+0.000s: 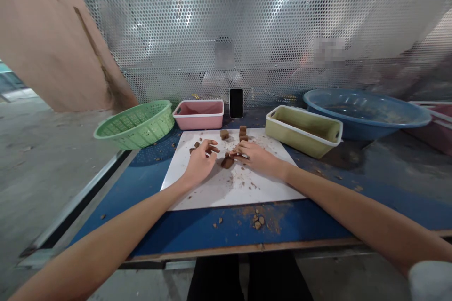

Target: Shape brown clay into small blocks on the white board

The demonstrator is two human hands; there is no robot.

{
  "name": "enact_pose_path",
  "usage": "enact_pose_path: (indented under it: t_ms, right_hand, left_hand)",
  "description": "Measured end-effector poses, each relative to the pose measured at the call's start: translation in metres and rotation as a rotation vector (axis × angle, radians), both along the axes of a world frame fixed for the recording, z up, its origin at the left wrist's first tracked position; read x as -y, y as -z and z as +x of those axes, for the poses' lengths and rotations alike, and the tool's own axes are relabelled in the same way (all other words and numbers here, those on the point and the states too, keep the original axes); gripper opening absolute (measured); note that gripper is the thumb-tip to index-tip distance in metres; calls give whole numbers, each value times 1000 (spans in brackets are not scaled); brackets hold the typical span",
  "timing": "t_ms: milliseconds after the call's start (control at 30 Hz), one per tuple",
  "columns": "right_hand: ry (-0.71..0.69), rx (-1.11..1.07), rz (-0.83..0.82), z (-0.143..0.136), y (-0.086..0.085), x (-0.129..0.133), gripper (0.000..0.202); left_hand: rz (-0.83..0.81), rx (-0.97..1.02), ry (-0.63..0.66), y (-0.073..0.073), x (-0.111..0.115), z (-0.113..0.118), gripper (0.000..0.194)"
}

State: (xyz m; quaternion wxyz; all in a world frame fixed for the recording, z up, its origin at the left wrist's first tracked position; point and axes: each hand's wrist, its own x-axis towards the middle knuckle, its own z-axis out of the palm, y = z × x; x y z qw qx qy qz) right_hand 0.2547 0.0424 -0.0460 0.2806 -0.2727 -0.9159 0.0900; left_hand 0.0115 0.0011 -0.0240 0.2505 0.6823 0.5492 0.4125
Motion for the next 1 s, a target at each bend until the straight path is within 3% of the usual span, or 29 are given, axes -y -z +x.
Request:
enact_pose_path:
  t_ms: [233,400,1000]
  right_hand:
    - [65,-257,-220,-3,-14,14,17]
    - [81,-450,-291,-8,-17,22,23]
    - [-51,-393,29,-9,-15,27,16]
  left_hand:
    - [115,-18,83,-7,4,3,15]
    - [216,-113,193,-17,18,9,18]
    - [258,-113,200,-22,27,14,17]
